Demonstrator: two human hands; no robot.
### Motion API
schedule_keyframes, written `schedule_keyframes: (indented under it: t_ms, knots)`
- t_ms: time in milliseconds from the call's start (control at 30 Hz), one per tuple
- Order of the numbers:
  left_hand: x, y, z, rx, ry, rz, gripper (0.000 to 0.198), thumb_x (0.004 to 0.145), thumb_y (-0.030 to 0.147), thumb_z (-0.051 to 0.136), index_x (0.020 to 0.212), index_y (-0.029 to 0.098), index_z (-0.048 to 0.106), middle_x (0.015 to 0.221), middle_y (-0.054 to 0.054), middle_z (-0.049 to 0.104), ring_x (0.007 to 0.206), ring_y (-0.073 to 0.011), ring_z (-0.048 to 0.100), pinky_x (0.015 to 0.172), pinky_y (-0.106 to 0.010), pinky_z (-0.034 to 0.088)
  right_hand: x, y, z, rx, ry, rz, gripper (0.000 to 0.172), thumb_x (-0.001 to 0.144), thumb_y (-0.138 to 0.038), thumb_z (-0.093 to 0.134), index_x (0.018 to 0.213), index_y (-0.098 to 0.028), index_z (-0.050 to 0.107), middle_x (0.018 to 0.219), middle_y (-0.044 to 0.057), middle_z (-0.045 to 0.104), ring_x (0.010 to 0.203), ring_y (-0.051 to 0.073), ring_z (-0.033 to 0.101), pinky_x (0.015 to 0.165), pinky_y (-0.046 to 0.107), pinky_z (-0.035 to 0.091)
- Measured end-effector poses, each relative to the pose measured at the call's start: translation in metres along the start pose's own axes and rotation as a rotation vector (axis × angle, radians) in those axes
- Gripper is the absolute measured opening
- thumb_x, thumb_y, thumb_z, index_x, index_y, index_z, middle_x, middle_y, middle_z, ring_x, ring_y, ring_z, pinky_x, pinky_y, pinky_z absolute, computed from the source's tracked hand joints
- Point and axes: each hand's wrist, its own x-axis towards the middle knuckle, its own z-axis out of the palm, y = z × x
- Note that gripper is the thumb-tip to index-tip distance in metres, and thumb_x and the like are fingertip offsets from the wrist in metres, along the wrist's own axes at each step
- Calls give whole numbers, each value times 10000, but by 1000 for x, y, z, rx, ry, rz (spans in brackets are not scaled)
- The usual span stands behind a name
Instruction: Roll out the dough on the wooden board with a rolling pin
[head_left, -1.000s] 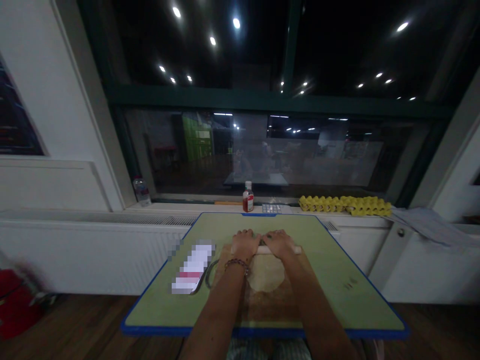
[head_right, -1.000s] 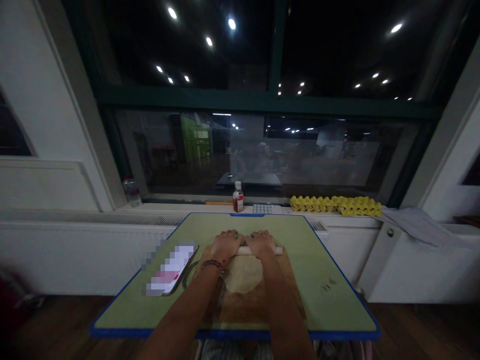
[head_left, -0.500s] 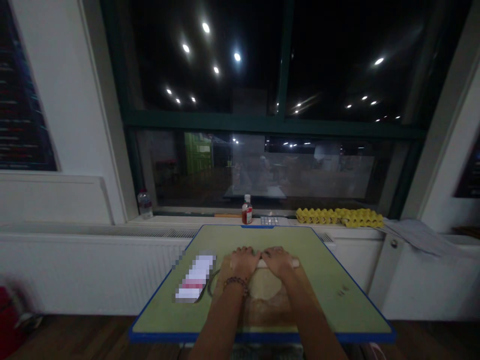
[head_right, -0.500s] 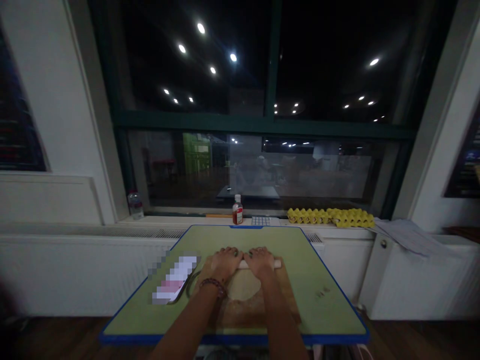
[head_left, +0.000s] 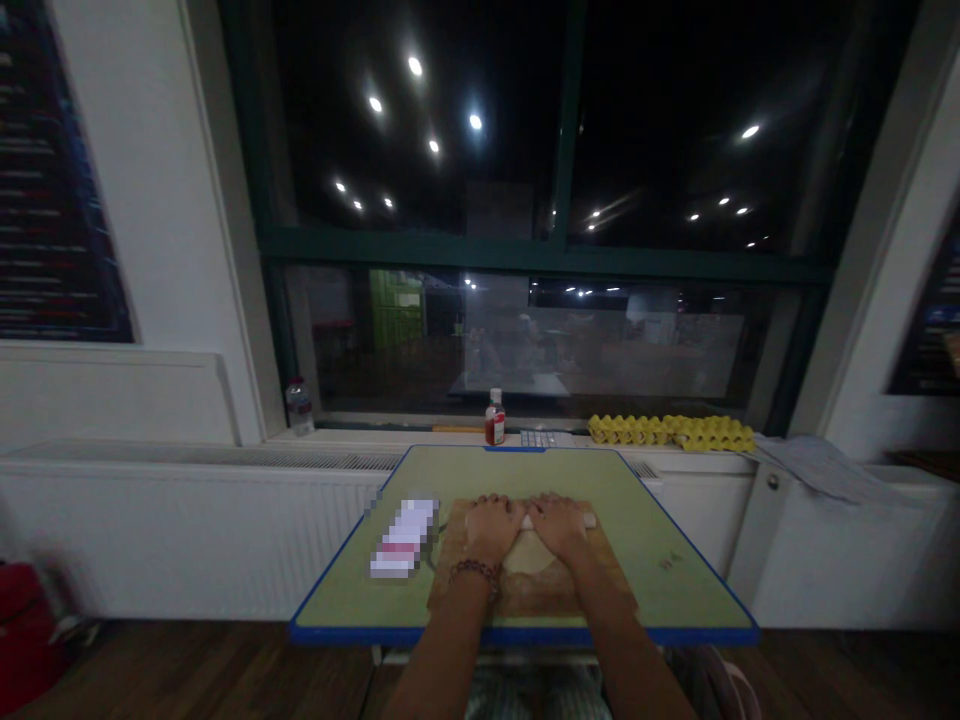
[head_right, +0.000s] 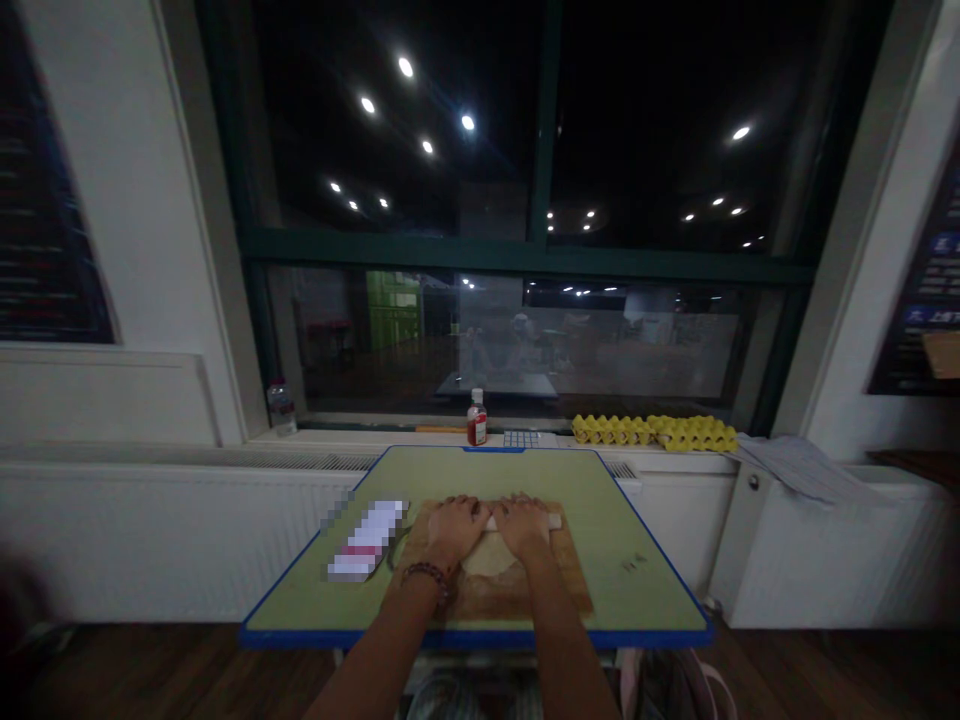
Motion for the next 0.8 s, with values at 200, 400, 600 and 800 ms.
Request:
schedule_keyframes:
  t_ms: [200, 400, 600, 800]
  knots:
    - [-12, -1, 4, -31, 85, 4, 443, 997, 421, 359, 1150, 157, 681, 1160, -163, 708, 1090, -250, 660, 956, -377, 482, -15, -3, -5, -17, -18, -11, 452, 987, -224, 305, 1267, -151, 653, 1356, 134, 610, 1256, 233, 561, 1044, 365, 396]
    - [-27, -2, 6, -18, 119, 45, 524, 1017, 452, 290, 1272, 117, 601, 1140, -186, 709, 1100, -262, 653, 976, -381, 451, -26, 3, 9, 13, 41, -1, 491, 1010, -282, 273, 1379, -143, 565, 1450, 125, 523, 1333, 231, 488, 1106, 382, 337]
    - [-41, 2, 2, -33, 135, 37, 557, 1003, 493, 323, 1274, 97, 605, 1220, -191, 680, 1177, -276, 607, 1014, -370, 423, -39, 4, 15, 84, 99, 32, 505, 1013, -322, 280, 1420, -148, 522, 1477, 94, 502, 1383, 217, 421, 1149, 375, 266]
    - [-53, 2, -3, -71, 150, 49, 567, 999, 518, 307, 1163, 112, 668, 1154, -163, 711, 1130, -268, 631, 977, -355, 454, -51, 1, 9, 96, 111, 51, 497, 1004, -336, 315, 1397, -140, 548, 1397, 112, 583, 1325, 236, 490, 1126, 377, 289]
